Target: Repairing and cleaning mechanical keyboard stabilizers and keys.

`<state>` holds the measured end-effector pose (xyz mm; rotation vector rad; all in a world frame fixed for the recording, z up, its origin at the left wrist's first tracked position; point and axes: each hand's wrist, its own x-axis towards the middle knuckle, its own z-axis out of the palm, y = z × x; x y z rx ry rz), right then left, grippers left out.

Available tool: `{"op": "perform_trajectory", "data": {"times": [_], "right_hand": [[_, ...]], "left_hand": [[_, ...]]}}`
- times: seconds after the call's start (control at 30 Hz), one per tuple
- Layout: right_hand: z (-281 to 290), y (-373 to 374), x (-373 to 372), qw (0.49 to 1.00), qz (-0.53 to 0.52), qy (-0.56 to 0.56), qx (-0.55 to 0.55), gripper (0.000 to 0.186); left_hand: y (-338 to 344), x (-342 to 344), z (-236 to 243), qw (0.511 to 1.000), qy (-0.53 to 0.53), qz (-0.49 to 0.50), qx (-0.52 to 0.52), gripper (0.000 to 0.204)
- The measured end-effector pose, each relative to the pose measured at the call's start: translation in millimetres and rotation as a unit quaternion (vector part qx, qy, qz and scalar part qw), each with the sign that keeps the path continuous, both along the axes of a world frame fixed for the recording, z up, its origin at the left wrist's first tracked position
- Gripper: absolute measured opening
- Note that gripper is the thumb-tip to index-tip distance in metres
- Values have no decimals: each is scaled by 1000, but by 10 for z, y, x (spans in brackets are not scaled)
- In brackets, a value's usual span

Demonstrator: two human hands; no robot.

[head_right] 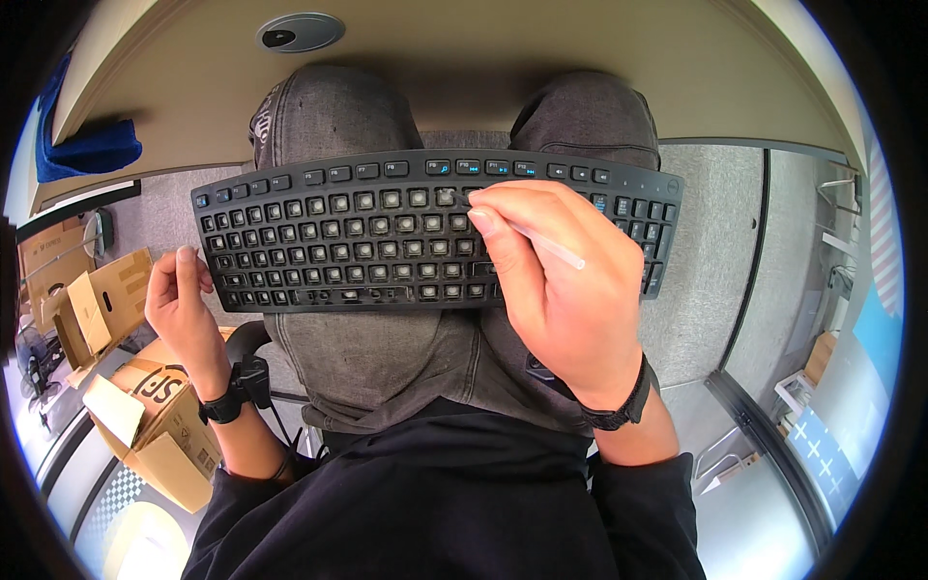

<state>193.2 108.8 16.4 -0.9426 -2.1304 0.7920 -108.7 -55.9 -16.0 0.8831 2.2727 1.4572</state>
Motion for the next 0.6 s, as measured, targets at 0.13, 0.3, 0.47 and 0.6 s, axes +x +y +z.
{"op": "perform_trajectory", "data": {"times": [0.13, 0.3, 0.47, 0.6], "right_hand": [[9, -27, 2, 1000, 6, -3, -17, 6], [5, -50, 37, 996, -32, 31, -72, 5], [-24, -42, 34, 996, -43, 32, -70, 5], [-31, -39, 19, 996, -39, 27, -73, 5]], "left_hand": [[-2, 8, 4, 1000, 19, -6, -10, 19], [10, 29, 16, 1000, -2, 22, 9, 20], [13, 31, 21, 1000, -2, 18, 11, 23], [17, 44, 17, 1000, 4, 9, 7, 23]]}}
